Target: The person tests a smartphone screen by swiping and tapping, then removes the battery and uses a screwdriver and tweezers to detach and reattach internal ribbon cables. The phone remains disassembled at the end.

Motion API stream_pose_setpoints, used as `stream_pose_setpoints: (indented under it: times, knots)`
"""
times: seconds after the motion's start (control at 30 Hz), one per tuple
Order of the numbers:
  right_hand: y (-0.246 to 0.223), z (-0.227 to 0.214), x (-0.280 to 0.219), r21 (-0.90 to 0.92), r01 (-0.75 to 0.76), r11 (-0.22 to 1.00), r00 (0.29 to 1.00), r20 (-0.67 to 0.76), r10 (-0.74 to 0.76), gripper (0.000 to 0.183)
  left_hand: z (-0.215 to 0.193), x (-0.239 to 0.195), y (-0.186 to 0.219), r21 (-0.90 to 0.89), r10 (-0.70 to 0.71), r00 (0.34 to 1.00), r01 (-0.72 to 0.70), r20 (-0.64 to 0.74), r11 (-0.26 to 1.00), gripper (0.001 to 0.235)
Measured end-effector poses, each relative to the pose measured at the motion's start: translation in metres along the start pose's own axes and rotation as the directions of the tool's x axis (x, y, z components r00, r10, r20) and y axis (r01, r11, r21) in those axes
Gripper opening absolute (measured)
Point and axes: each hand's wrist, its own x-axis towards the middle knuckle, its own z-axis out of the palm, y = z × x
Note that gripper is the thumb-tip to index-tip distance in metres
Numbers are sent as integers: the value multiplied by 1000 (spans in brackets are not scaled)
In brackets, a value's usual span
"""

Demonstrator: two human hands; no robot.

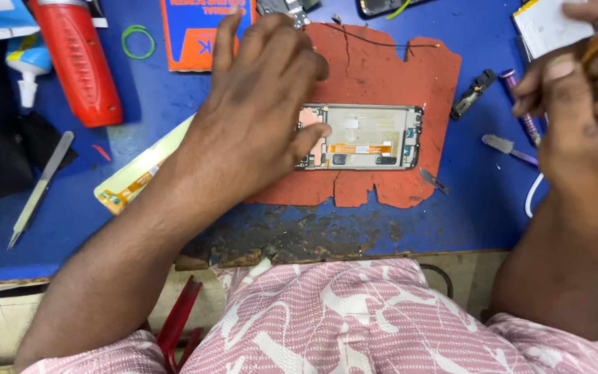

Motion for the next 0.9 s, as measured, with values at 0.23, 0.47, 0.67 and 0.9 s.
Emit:
stream_pose_setpoints:
  times: [0.23, 0.47, 0.67, 0.9]
  knots:
    - [-2, 16, -24, -129, -49, 990, 999, -28, 45, 6, 8, 5, 18, -81, 147, 986, -140, 82, 987, 72]
    - [-18, 34, -27, -340, 98, 935, 995, 11, -100, 7, 10, 5, 21, 1, 160, 980, -162, 119, 987, 77]
    - [-20, 35, -30, -360, 174, 917, 985, 83, -154, 15, 6, 6, 22, 54, 151, 979, -160, 140, 986, 77]
    - [2, 0, -30, -365, -33, 930, 987, -157, -26, 14, -2, 8, 24, 64, 116, 975, -131, 192, 989, 76]
